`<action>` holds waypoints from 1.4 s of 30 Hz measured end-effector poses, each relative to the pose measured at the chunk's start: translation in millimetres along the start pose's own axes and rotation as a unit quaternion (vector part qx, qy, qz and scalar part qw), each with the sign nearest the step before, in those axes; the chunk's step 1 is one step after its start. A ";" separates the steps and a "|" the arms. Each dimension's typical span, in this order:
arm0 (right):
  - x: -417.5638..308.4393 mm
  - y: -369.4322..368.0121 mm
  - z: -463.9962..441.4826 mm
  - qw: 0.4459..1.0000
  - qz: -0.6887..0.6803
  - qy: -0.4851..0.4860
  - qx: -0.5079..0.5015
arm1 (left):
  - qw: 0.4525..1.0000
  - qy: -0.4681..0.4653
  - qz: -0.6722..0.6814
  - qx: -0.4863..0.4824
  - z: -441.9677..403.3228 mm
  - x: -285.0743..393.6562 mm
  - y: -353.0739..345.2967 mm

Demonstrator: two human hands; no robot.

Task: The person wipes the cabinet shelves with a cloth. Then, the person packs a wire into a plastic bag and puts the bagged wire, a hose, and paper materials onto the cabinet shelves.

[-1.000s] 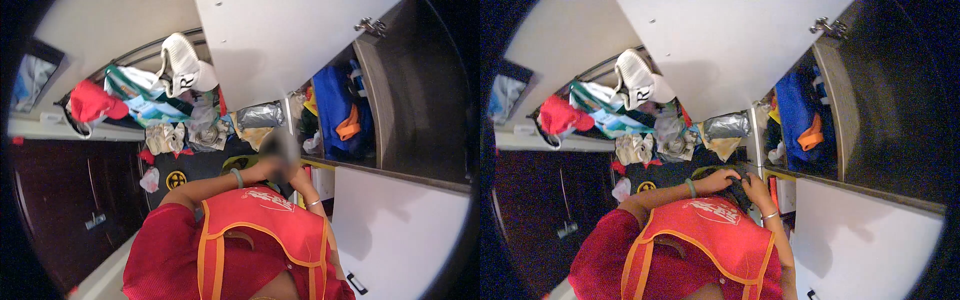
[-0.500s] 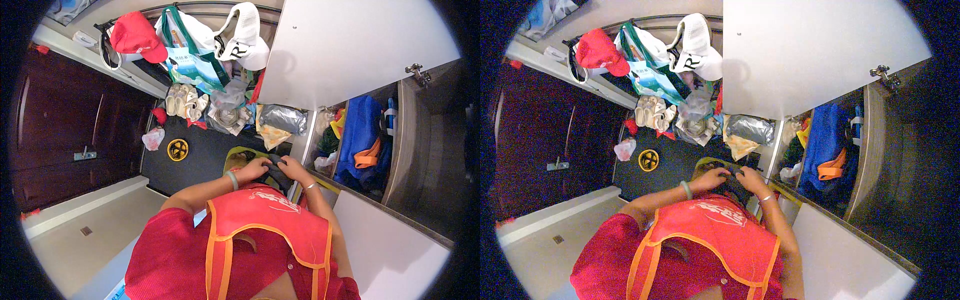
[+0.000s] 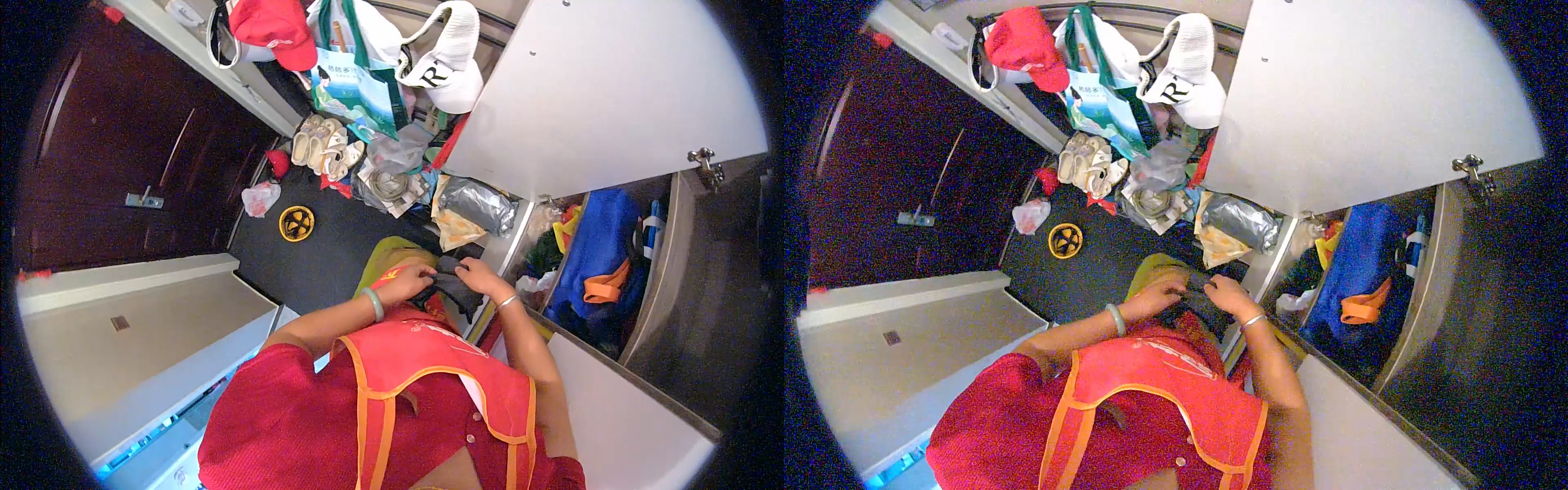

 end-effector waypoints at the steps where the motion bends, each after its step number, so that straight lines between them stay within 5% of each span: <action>1: -4.8 1.8 0.4 1.000 -0.003 0.013 0.017 | 1.000 0.001 0.000 0.005 2.6 -1.0 0.9; 6: 3.5 -1.1 5.1 0.992 -0.086 0.036 0.081 | 0.997 -0.001 -0.044 -0.057 -3.6 -4.5 -8.9; 8: -0.5 8.8 12.4 0.989 -0.104 0.027 0.103 | 0.986 0.077 -0.069 -0.130 -3.7 33.1 0.4; 11: -20.1 33.2 12.5 0.970 -0.145 0.069 0.182 | 0.989 0.071 0.043 -0.123 -24.7 6.9 -5.6; 14: -36.3 48.3 8.1 0.960 -0.217 -0.032 0.171 | 0.991 -0.028 0.055 -0.120 -27.5 33.8 26.6; 18: -121.2 109.1 3.6 0.944 -0.171 0.099 0.265 | 0.974 0.105 0.200 -0.020 -28.4 46.2 87.1; 22: -173.2 136.6 -9.5 0.928 -0.199 0.130 0.287 | 0.961 0.023 0.190 0.201 -20.2 109.7 193.6; 24: -205.3 143.8 -14.7 0.920 -0.294 0.131 0.222 | 0.923 -0.047 0.292 0.247 -23.5 124.8 235.2; 25: -225.0 157.7 -15.7 0.914 -0.217 0.204 0.275 | 0.927 -0.085 0.250 0.265 -21.7 143.8 258.7; 28: -279.2 196.3 -28.3 0.885 -0.310 0.253 0.237 | 0.920 -0.178 0.174 0.302 -4.9 222.8 317.8; 32: -355.9 269.7 -15.4 0.826 -0.309 0.348 0.317 | 0.884 -0.302 0.150 0.323 1.0 294.3 377.7; 42: -458.2 380.6 -49.7 0.764 -0.200 0.428 0.441 | 0.834 -0.362 0.140 0.391 -65.9 344.6 491.5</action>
Point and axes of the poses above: each hand's wrist, its own z-axis away from the middle knuckle, its own y-axis out of the back of the hand, x = y × z, the point moved 9 cm from there along -z, towards the middle knuckle, and after that the axes turned 2 degrees about x, right-handed, at the moved point
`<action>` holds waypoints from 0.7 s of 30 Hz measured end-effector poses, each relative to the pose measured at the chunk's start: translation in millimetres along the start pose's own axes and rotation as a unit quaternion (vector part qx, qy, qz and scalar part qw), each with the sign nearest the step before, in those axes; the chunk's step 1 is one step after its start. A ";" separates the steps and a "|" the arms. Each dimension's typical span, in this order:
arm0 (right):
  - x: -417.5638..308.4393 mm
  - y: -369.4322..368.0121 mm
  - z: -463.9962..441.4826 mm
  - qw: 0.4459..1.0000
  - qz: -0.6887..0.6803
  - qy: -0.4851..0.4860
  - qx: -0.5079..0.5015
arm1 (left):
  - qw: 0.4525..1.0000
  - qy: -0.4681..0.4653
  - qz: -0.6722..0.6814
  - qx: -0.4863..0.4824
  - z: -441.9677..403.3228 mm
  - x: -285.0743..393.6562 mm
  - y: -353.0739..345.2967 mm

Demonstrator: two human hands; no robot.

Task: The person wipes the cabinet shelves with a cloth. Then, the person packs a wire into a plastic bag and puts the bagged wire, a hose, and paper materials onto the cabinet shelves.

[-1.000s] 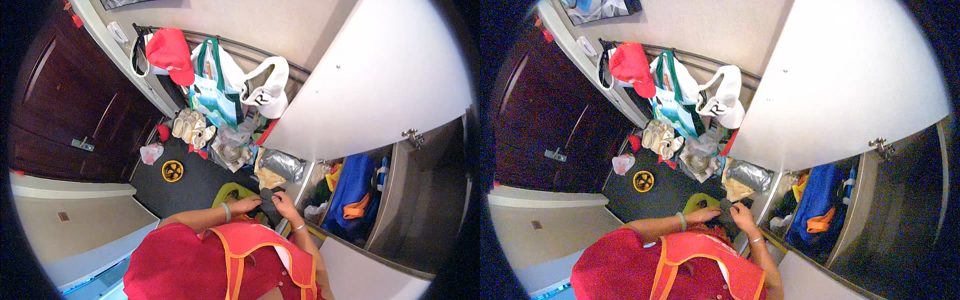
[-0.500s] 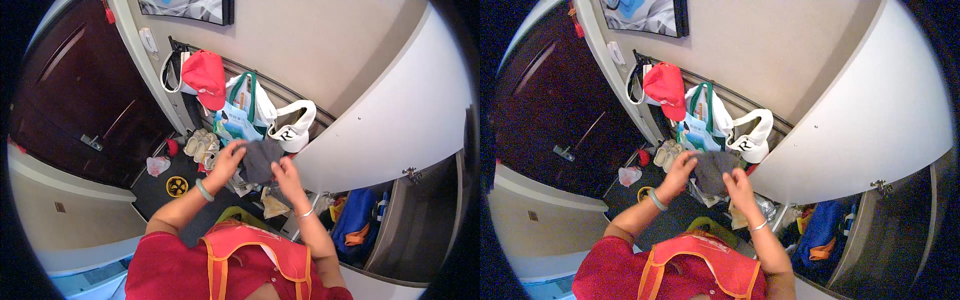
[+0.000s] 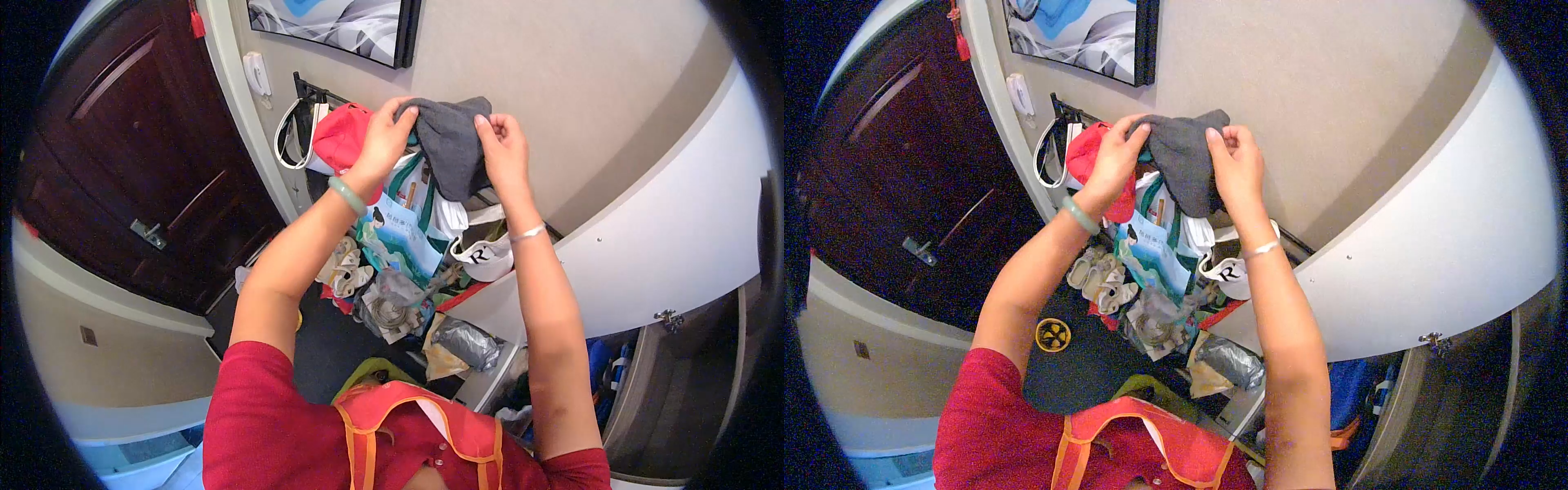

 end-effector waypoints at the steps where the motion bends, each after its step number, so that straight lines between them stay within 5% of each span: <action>1: 8.0 -8.5 -8.6 0.996 0.086 0.014 0.006 | 0.993 -0.060 -0.098 0.010 -10.6 -0.1 2.1; 2: 16.5 -16.6 -11.9 0.985 0.171 0.026 0.014 | 0.974 -0.118 -0.195 0.018 -20.3 -3.3 2.6; 4: 45.6 -48.4 3.4 0.952 0.291 0.076 -0.052 | 0.946 -0.020 -0.323 -0.027 -35.8 -93.6 13.8; 6: 56.2 -70.7 29.6 0.898 0.395 0.140 -0.133 | 0.911 -0.077 -0.406 -0.012 -13.6 -70.2 3.3; 12: 59.0 -69.5 28.2 0.912 0.369 0.118 -0.136 | 0.904 -0.156 -0.381 -0.113 26.6 -72.6 -32.8; 14: 42.1 -63.1 29.4 0.927 0.339 0.143 -0.067 | 0.893 -0.168 -0.401 -0.117 26.2 -81.2 -33.8; 21: 53.0 -77.2 49.6 0.905 0.375 0.193 -0.065 | 0.895 -0.171 -0.403 -0.082 34.5 -84.8 -30.5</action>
Point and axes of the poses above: each hand's wrist, its own z-axis away from the middle knuckle, its own y-axis out of the back of the hand, x = y × z, the point moved 9 cm from there along -z, towards the middle knuckle, and after that the axes turned 2 degrees about x, right-handed, at the moved point
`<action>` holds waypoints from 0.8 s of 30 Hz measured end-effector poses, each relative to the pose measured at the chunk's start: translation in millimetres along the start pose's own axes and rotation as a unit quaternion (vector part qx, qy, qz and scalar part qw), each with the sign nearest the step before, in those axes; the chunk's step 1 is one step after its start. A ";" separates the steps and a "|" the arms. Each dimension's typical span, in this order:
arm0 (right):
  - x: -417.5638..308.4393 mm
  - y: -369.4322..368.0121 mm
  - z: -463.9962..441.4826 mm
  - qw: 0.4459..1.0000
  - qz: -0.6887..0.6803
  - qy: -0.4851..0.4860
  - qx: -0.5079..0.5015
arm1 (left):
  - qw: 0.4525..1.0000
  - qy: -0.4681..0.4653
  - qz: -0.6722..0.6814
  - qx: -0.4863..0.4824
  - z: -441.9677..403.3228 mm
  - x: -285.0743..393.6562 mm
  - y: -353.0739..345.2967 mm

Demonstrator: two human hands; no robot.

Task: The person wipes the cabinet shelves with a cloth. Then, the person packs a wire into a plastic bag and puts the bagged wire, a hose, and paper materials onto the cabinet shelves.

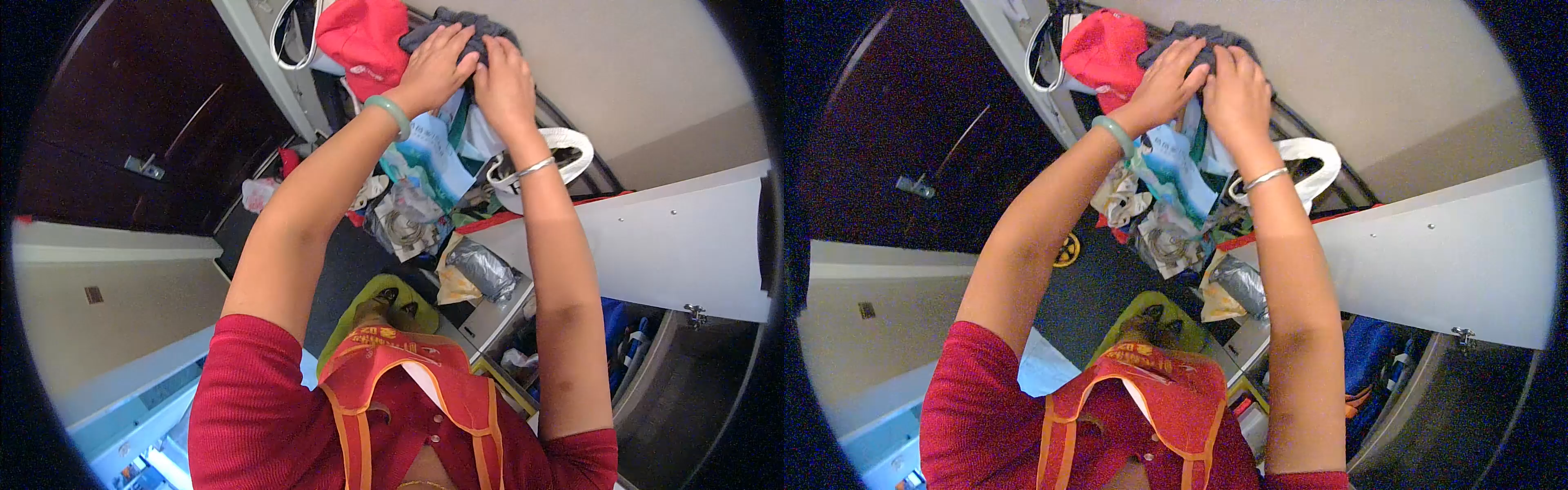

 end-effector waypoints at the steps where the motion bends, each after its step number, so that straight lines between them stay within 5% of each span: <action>1: 0.3 0.7 1.8 1.000 -0.026 -0.001 -0.007 | 1.000 0.010 -0.008 0.009 4.4 2.6 3.8; 7: -33.2 46.3 55.2 0.984 -0.172 0.026 0.049 | 0.998 0.033 0.059 0.001 76.7 27.4 26.7; 10: -54.3 36.0 127.6 0.974 -0.224 -0.007 -0.046 | 0.990 0.111 0.080 -0.027 141.4 20.2 25.4; 13: -59.3 -18.7 221.9 0.928 -0.327 -0.072 -0.166 | 0.975 0.203 0.071 -0.063 214.7 3.8 7.9; 18: -44.3 -110.3 335.9 0.873 -0.298 -0.177 -0.342 | 0.943 0.299 0.109 -0.096 323.5 -18.3 -51.9; 24: 3.6 -208.2 400.7 0.869 -0.282 -0.181 -0.364 | 0.883 0.406 0.187 -0.141 425.5 -63.4 -172.4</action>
Point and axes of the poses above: each hand's wrist, its own z-axis away from the middle knuckle, its own y-axis out of the back of the hand, x = y × z, the point moved 9 cm from there along -z, towards the middle knuckle, and after that the axes turned 2 degrees about x, right-handed, at the moved point
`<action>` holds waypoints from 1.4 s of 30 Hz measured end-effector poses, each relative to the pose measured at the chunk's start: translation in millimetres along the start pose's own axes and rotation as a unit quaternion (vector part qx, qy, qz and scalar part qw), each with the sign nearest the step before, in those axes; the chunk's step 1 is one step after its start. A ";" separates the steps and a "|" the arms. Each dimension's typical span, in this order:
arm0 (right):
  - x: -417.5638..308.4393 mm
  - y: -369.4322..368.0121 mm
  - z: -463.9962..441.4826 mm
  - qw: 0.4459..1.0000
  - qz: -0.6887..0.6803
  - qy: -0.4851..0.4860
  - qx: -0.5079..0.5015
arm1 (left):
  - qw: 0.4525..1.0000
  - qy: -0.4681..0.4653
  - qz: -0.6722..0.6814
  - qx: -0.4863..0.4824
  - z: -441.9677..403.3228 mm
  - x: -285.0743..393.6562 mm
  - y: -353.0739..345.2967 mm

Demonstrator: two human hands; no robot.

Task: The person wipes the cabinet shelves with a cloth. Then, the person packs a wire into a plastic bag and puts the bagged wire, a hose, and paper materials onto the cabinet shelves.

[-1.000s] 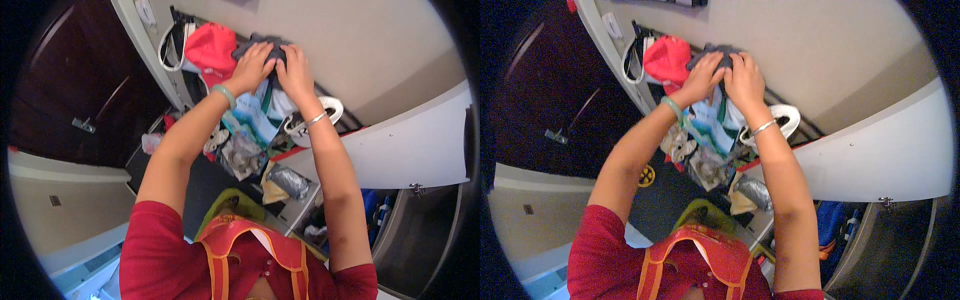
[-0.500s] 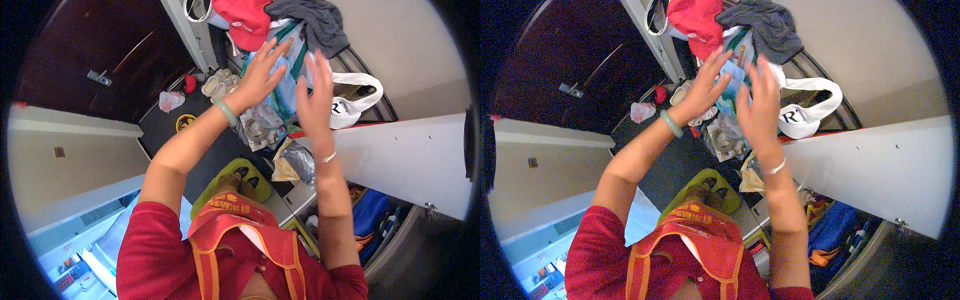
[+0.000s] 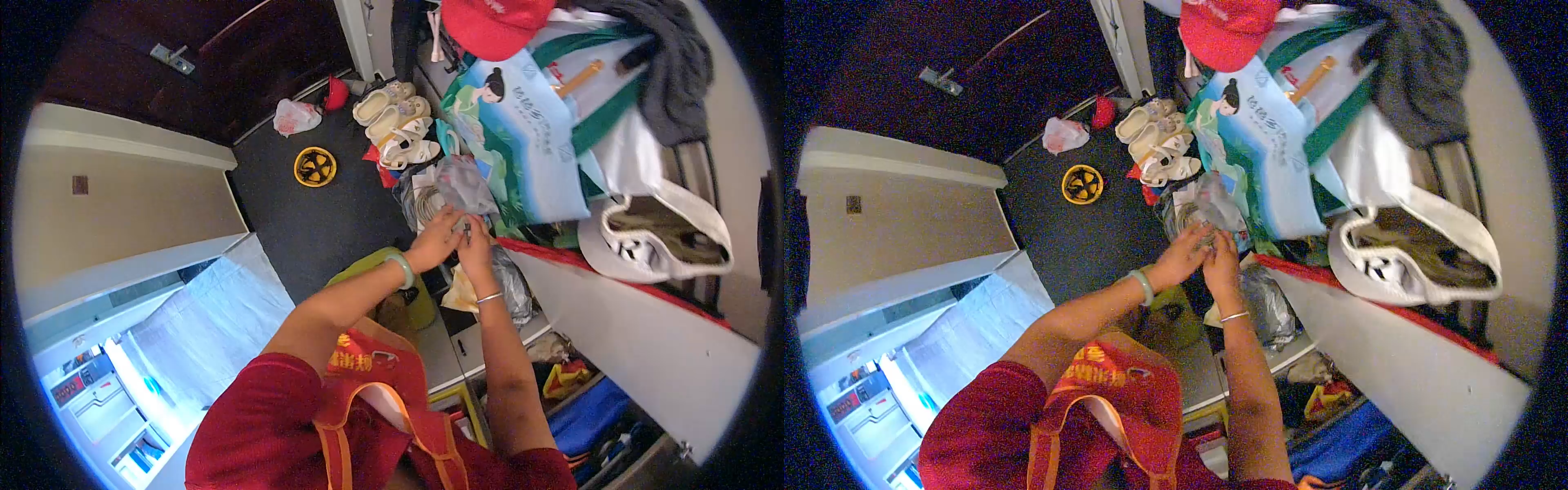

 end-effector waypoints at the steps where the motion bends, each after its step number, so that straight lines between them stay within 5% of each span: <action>1: 18.4 -8.6 -8.1 1.000 0.010 -0.019 -0.015 | 1.000 0.001 -0.001 0.002 -7.6 -9.3 -11.1; 3: 62.6 -29.0 -23.3 0.998 0.042 0.036 0.006 | 1.000 0.016 0.010 0.011 -27.5 -30.2 -28.6; 7: 117.6 -45.7 -54.6 0.991 0.130 -0.006 -0.010 | 0.999 0.041 0.002 0.012 -67.2 -68.5 -47.9; 12: 170.7 -56.5 -80.3 0.989 0.062 -0.137 0.004 | 0.997 0.051 -0.055 -0.008 -117.3 -111.4 -70.4; 14: 200.9 -65.1 -81.6 0.977 0.084 -0.193 -0.017 | 0.985 0.034 -0.157 0.067 -140.5 -117.9 -69.4; 21: 250.3 -81.8 -80.2 0.973 0.169 -0.154 -0.001 | 0.971 0.101 -0.214 0.035 -189.3 -151.2 -102.6; 24: 284.1 -98.9 -69.9 0.966 0.217 -0.135 -0.031 | 0.916 -0.072 -0.360 0.160 -178.0 -144.6 -101.8; 26: 287.9 -105.8 -64.6 0.951 0.258 -0.154 -0.072 | 0.971 -0.061 -0.233 0.004 -176.2 -166.8 -122.6; 28: 250.5 -93.4 -64.5 0.966 0.239 -0.096 -0.024 | 0.988 -0.054 -0.146 0.009 -160.8 -160.7 -111.2; 31: 222.7 -82.3 -64.7 0.958 0.209 -0.187 -0.052 | 0.999 -0.040 0.020 0.031 -134.4 -143.1 -86.4; 32: 210.1 -73.3 -64.4 0.971 0.191 -0.145 0.017 | 0.994 -0.035 0.091 0.053 -129.5 -135.7 -73.7; 36: 177.3 -45.8 -46.8 0.981 0.115 -0.121 0.096 | 0.974 -0.101 0.127 0.158 -101.8 -117.4 -40.4; 38: 163.3 -33.6 -29.8 0.977 -0.036 -0.170 0.120 | 0.983 0.037 0.155 0.088 -80.0 -115.8 -18.5; 42: 147.2 -11.8 16.9 0.966 -0.065 -0.146 0.202 | 0.975 0.054 0.173 0.128 -49.0 -91.0 16.3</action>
Point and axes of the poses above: each hand's wrist, its own z-axis away from the middle knuckle, its own y-axis out of the back of the hand, x = y × z, the point moved 9 cm from there along -z, towards the middle knuckle, and after that the axes turned 2 degrees about x, right-handed, at the moved point
